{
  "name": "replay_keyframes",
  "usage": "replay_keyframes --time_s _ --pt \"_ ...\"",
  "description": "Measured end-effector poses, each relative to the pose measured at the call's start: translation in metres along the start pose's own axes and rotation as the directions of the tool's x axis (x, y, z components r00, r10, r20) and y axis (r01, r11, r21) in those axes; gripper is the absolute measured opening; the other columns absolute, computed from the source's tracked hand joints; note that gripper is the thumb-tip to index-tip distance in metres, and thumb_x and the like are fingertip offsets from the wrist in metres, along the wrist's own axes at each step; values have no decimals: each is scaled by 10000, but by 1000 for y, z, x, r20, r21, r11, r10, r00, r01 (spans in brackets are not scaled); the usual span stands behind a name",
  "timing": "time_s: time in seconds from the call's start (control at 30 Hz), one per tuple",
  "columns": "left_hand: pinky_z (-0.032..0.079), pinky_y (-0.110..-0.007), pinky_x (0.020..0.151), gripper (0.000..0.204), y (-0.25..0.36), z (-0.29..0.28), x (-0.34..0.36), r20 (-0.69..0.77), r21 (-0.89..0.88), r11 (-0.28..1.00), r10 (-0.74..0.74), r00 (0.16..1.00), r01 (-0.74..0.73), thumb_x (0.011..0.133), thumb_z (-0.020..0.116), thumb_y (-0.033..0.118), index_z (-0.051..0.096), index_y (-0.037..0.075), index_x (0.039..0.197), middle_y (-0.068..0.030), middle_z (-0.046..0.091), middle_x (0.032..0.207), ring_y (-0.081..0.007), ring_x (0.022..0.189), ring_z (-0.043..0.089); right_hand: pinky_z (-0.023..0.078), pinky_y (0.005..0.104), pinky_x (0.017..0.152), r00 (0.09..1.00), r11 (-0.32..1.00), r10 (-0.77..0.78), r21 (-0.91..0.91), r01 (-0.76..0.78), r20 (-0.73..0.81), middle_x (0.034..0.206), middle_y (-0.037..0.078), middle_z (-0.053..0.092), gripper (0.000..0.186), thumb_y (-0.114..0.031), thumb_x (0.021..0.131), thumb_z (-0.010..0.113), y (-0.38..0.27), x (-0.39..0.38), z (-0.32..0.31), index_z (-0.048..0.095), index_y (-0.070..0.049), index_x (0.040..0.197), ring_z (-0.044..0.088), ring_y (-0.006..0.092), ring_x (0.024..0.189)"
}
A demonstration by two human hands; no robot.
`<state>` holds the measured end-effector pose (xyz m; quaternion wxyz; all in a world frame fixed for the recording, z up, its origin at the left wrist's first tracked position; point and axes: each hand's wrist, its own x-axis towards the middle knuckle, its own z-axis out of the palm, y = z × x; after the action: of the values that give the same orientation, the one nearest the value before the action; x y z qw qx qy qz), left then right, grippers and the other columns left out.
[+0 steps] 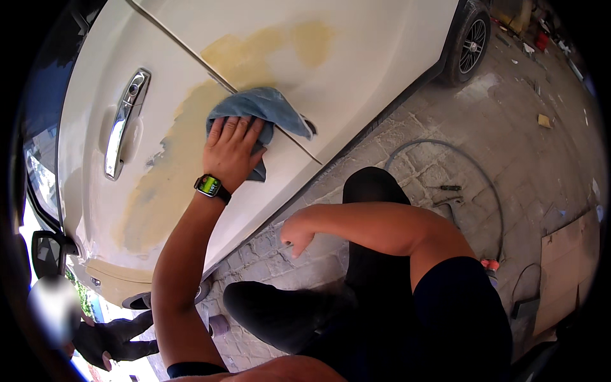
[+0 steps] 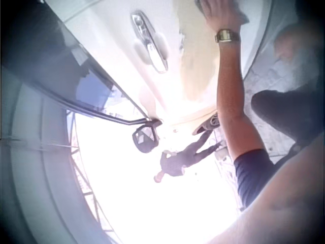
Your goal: The person uses a hammer and a metal bar to tap and flatten a dent on the side of a white car. They repeatedly wipe the area with a cloth to inspect the surface and remove debris. The person also uses a screwdriver to probe the panel while working on the dent.
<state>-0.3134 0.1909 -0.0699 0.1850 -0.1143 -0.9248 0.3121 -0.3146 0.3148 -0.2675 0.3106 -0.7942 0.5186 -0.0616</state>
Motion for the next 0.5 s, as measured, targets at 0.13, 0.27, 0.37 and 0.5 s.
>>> replay_keyframes --time_s 0.13,0.27,0.37,0.5 --pt "243 -505 1237 813 -26 -58 82 -176 70 989 -116 978 130 803 788 504 525 209 1513 -109 527 1522 -290 1450 441 545 528 872 1000 1000 -14 -28 14 -3 1075 208 733 560 -493 854 724 5 -5 0 730 -10 1138 683 405 1055" --pt "239 -518 1234 745 -28 -71 140 -338 203 946 -174 925 252 865 736 488 522 216 1525 -114 479 1575 -294 1480 410 534 537 871 997 998 -55 -6 55 -50 1081 206 719 536 -474 872 712 -10 -21 -18 688 -19 1155 667 418 1065" --pt "252 -515 1229 663 -9 -56 170 -356 228 934 -183 916 275 909 696 401 522 233 1527 -80 471 1588 -271 1485 407 531 544 858 992 998 -64 5 65 -111 1054 203 717 523 -478 876 708 -6 -30 -20 685 -17 1120 667 418 1051" --pt "320 -462 1199 462 8 -37 185 -381 214 962 -80 921 172 962 600 240 619 180 1420 -48 603 1456 -239 1380 525 532 535 854 992 999 -35 20 38 -117 1051 195 719 530 -479 876 715 -12 -40 -32 680 -26 1150 671 405 1055"
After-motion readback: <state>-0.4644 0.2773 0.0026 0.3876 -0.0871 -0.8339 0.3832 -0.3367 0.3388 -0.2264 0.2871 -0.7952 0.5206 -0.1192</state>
